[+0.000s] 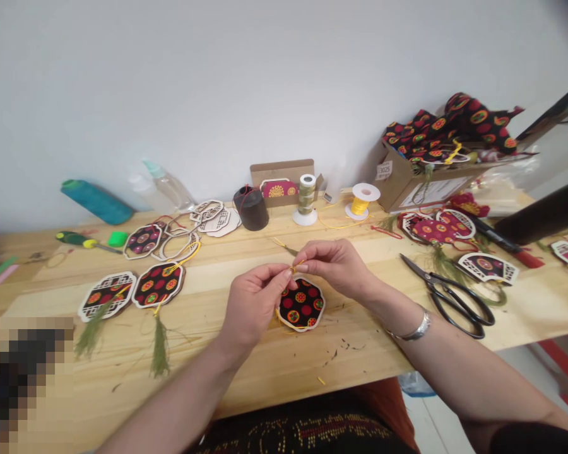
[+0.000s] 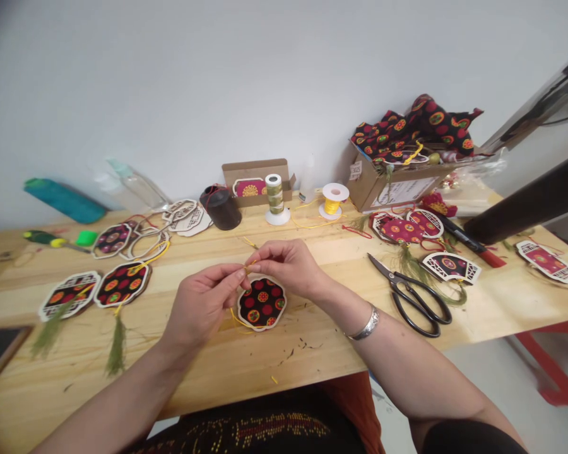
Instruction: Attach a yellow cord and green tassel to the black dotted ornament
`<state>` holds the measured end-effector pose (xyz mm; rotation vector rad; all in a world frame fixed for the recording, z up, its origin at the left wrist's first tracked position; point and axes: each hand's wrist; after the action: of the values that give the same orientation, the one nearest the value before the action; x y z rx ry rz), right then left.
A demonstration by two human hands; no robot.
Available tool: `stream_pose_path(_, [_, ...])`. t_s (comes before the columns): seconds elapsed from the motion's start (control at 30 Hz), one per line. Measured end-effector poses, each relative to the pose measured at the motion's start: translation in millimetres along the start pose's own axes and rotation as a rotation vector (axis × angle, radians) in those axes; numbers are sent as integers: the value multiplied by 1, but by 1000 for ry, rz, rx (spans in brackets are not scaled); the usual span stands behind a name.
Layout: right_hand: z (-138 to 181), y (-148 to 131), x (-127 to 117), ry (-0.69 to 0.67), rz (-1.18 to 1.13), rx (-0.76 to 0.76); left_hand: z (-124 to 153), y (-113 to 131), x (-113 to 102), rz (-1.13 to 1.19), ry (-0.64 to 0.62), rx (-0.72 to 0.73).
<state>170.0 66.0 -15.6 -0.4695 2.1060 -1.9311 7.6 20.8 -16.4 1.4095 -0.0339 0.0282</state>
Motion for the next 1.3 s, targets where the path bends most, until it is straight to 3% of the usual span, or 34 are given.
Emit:
stream_pose_path(0.47, [0,1,2,36,-162,114,4,8,4,-160,21,87])
stream_pose_path(0.73, [0,4,2,35,-137,170,5,6,3,-186,0,113])
stream_pose_path(1.0, [1,-2,4,56,-10,127,5,7,4,-171,19,106])
stream_pose_path(1.13, [0,0,3,44,1,118,4,4,3,-122,25,74])
stream_pose_path(1.3, [-5,6,0,201,4,92,-1,1,2,120,26,1])
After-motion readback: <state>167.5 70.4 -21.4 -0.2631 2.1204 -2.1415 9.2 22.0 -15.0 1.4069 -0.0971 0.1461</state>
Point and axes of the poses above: each hand's wrist, its own z-axis away from the middle knuckle, its own x-axis out of the palm, y = z × x, and after that the axes turned 2 degrees about z, right-handed
